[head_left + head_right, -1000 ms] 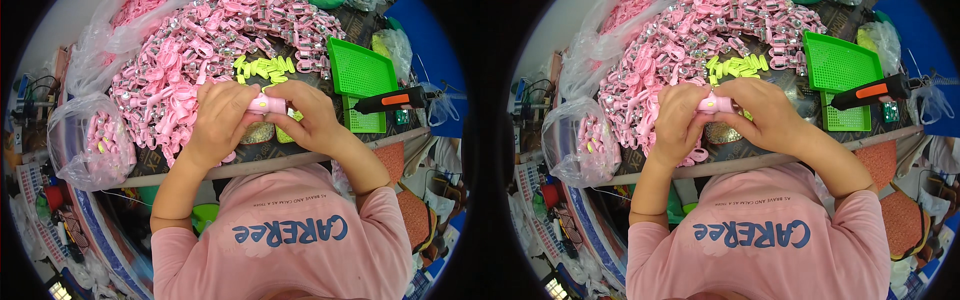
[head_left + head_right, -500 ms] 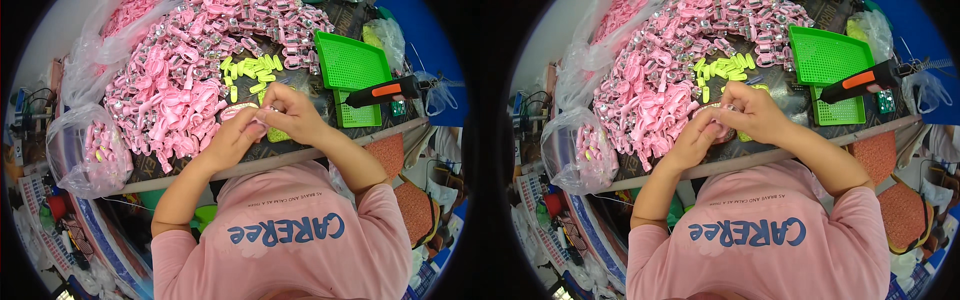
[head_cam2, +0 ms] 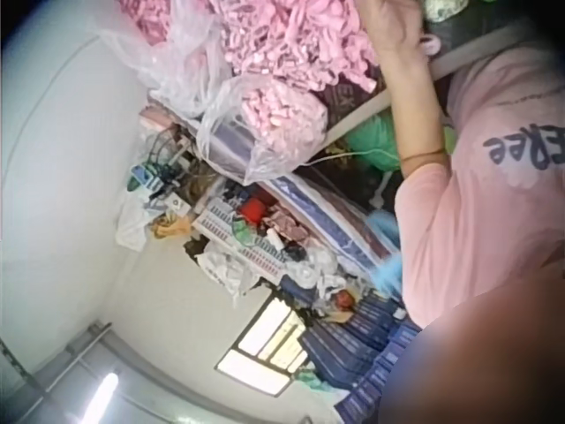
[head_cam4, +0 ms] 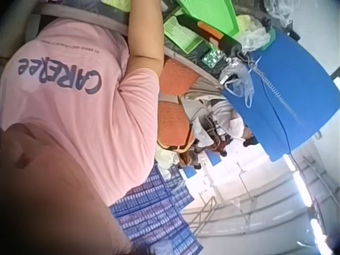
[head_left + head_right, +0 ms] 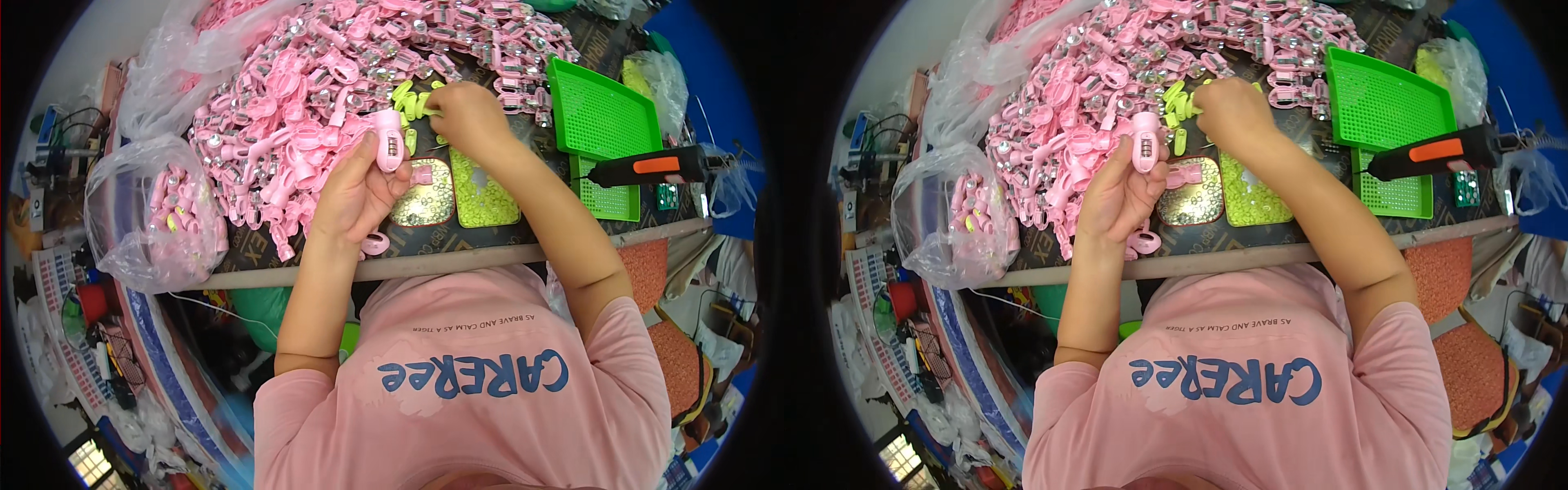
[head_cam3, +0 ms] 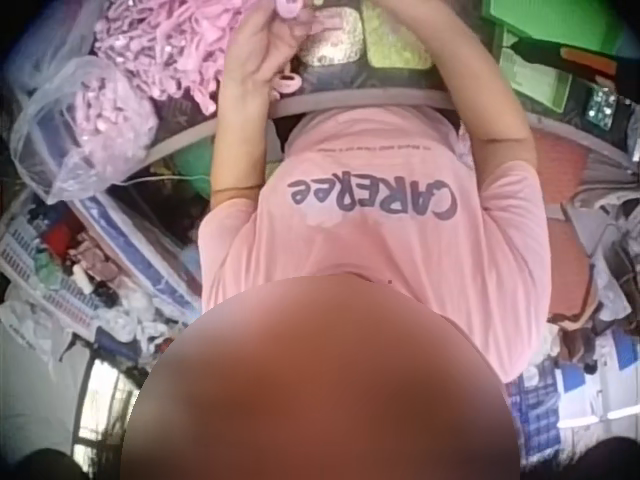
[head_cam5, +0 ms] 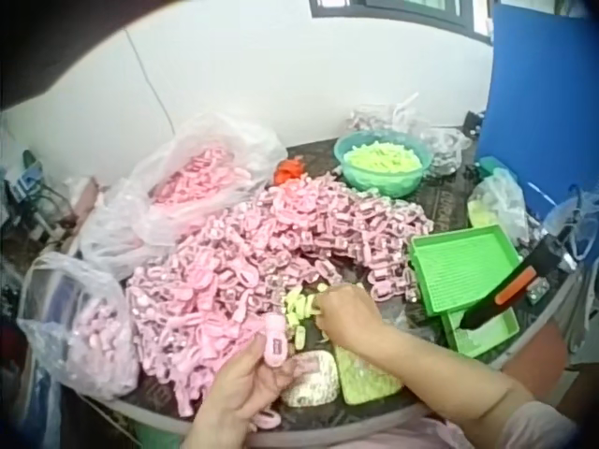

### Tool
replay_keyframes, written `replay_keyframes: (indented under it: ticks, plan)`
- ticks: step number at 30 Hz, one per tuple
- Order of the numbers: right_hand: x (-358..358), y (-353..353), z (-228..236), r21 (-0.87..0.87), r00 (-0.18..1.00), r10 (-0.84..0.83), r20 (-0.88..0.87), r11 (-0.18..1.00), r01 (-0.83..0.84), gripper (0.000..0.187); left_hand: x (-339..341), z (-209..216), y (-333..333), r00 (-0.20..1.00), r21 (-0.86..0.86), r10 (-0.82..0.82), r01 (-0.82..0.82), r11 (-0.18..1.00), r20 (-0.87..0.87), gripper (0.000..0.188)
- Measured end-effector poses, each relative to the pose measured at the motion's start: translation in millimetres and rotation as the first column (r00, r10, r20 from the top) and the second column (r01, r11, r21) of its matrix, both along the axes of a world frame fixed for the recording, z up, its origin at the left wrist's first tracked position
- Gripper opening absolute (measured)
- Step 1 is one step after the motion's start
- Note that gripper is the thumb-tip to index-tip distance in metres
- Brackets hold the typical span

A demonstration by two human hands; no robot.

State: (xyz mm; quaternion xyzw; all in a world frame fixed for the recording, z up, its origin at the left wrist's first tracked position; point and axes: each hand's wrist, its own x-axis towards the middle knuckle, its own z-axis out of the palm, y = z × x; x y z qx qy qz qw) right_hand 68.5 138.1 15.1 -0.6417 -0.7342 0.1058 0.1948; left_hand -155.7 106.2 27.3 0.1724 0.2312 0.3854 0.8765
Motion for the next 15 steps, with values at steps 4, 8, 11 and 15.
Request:
replay_keyframes:
  ticks: [4, 8, 11, 15]
  plan:
    - [16.6, -17.5, 35.0, -0.004, 0.951, 0.153, -0.270, 0.987, -0.161, 0.023, -8.3, 3.0, 0.9, 0.994, 0.013, -0.015, 0.017, 1.000, -0.112, 0.033]
    - [8.1, -39.6, 65.6, 0.355, 0.692, 0.563, -0.452, 0.825, -0.439, 0.025, 2.1, 11.0, 1.5, 0.981, 0.047, -0.091, 0.100, 0.994, -0.172, 0.034]
    - [7.0, -47.8, 68.6, 0.373, 0.680, 0.620, -0.392, 0.782, -0.498, 0.024, 11.7, 9.8, 0.7, 0.974, 0.079, -0.140, 0.156, 0.985, -0.180, 0.031]
    - [13.2, -51.6, 69.8, 0.371, 0.687, 0.644, -0.337, 0.761, -0.532, 0.025, 16.9, 16.6, -3.6, 0.962, 0.081, -0.193, 0.212, 0.974, -0.193, 0.030]
